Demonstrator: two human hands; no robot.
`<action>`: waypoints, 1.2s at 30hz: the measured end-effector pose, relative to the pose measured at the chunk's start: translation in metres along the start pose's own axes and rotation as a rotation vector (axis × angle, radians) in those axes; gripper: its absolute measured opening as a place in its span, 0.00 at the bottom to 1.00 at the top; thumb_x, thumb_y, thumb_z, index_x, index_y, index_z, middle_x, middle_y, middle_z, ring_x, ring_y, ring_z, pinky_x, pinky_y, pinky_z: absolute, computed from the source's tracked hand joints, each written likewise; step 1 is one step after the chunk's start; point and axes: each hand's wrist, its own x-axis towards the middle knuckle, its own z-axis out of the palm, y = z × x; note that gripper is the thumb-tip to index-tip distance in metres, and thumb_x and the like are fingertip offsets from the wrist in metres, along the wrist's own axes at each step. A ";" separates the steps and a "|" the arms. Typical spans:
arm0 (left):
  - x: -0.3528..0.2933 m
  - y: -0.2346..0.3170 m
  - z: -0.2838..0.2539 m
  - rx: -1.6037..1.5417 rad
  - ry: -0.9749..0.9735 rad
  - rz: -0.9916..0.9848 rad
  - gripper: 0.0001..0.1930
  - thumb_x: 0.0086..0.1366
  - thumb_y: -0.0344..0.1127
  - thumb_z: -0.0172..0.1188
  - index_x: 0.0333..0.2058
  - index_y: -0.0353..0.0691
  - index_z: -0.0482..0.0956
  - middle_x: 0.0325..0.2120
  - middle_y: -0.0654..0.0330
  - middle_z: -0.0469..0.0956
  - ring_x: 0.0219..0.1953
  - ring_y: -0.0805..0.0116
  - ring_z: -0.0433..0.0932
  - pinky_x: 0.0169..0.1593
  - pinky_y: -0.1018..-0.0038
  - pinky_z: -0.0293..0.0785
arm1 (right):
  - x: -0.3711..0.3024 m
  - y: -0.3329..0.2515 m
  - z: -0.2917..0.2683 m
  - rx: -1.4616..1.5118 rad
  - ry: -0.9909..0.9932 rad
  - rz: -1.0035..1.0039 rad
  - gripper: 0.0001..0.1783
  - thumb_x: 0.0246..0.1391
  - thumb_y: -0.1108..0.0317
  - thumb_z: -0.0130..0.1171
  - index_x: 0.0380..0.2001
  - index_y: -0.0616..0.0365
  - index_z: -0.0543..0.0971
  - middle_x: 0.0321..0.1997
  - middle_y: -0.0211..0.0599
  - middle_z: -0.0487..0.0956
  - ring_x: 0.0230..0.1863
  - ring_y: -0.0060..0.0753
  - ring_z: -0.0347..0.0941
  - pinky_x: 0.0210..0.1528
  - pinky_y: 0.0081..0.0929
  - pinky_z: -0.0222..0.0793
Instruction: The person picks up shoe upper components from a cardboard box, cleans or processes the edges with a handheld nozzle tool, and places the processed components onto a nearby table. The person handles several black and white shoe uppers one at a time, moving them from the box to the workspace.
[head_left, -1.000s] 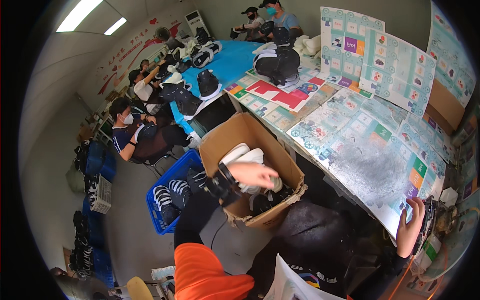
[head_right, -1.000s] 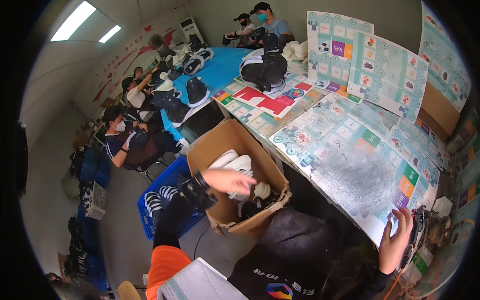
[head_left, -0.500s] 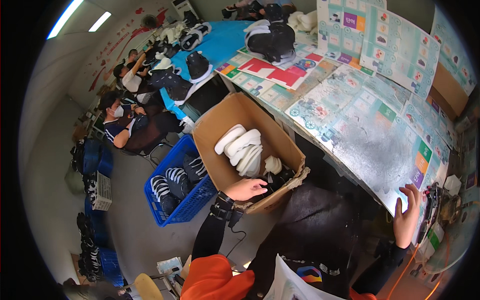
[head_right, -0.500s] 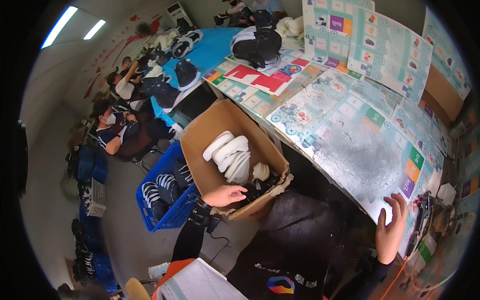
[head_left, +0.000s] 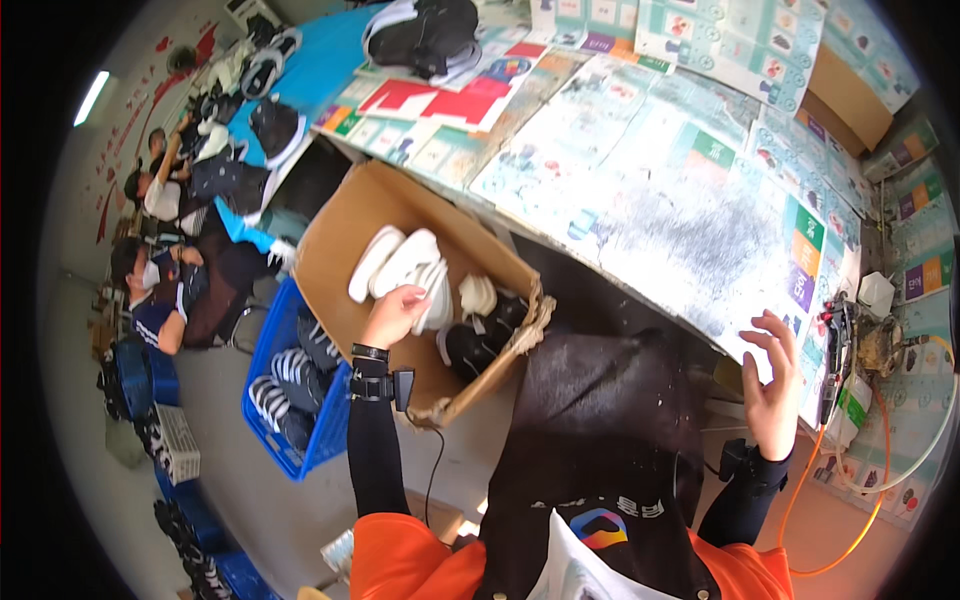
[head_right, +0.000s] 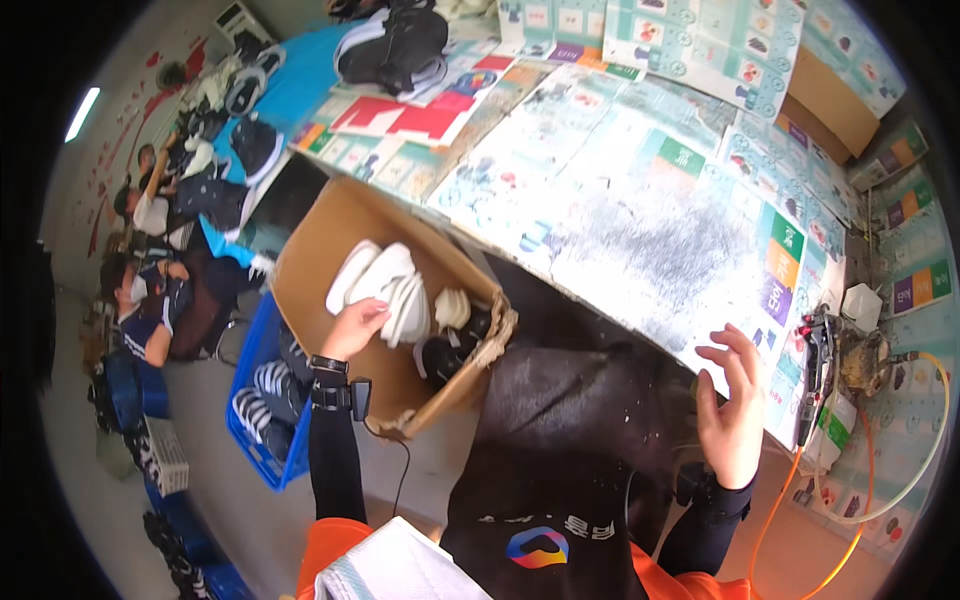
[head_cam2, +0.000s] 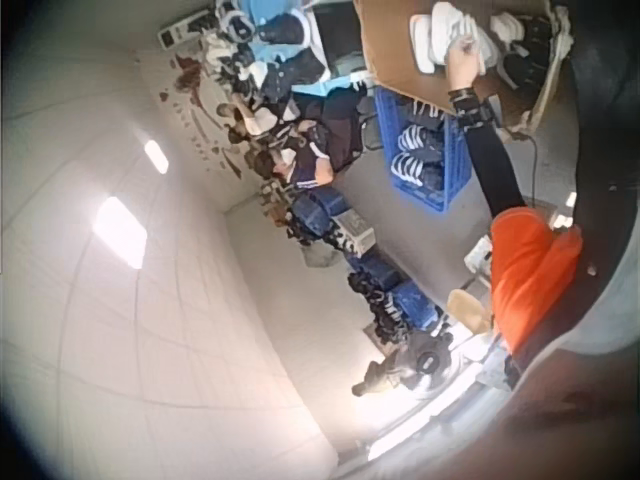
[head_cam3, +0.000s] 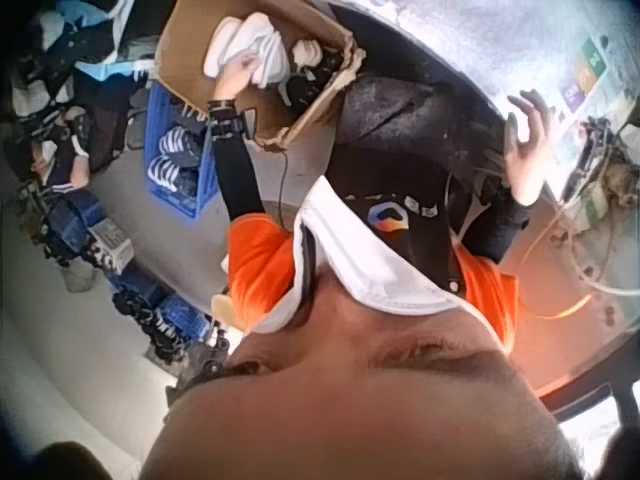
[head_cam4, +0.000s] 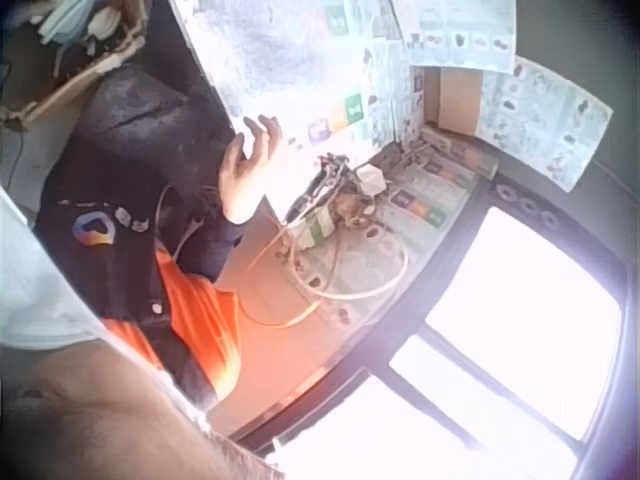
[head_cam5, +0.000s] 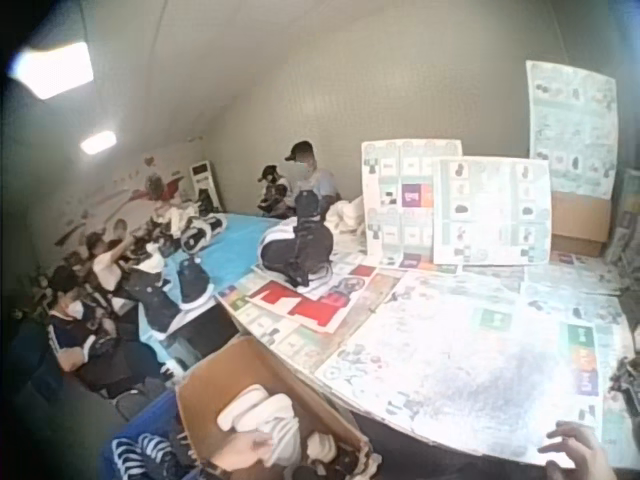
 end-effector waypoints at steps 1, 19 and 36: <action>0.022 0.016 -0.009 0.071 0.082 0.111 0.16 0.69 0.37 0.69 0.50 0.33 0.83 0.42 0.59 0.86 0.45 0.70 0.83 0.53 0.70 0.78 | 0.005 -0.006 0.002 0.013 0.020 0.005 0.12 0.54 0.83 0.57 0.42 0.64 0.82 0.56 0.47 0.77 0.67 0.55 0.70 0.68 0.45 0.65; 0.424 0.270 -0.090 1.017 0.902 0.026 0.46 0.61 0.42 0.69 0.75 0.53 0.56 0.70 0.39 0.59 0.65 0.40 0.68 0.56 0.46 0.75 | 0.013 0.054 0.046 -0.103 0.455 0.183 0.14 0.53 0.87 0.52 0.41 0.64 0.79 0.59 0.51 0.74 0.66 0.55 0.70 0.68 0.47 0.64; 0.538 0.365 -0.089 1.081 0.690 -0.056 0.49 0.54 0.68 0.72 0.68 0.50 0.69 0.68 0.49 0.68 0.71 0.41 0.62 0.70 0.29 0.48 | -0.003 0.121 0.067 -0.474 0.494 0.209 0.15 0.55 0.70 0.52 0.45 0.65 0.74 0.59 0.58 0.71 0.63 0.60 0.67 0.68 0.56 0.58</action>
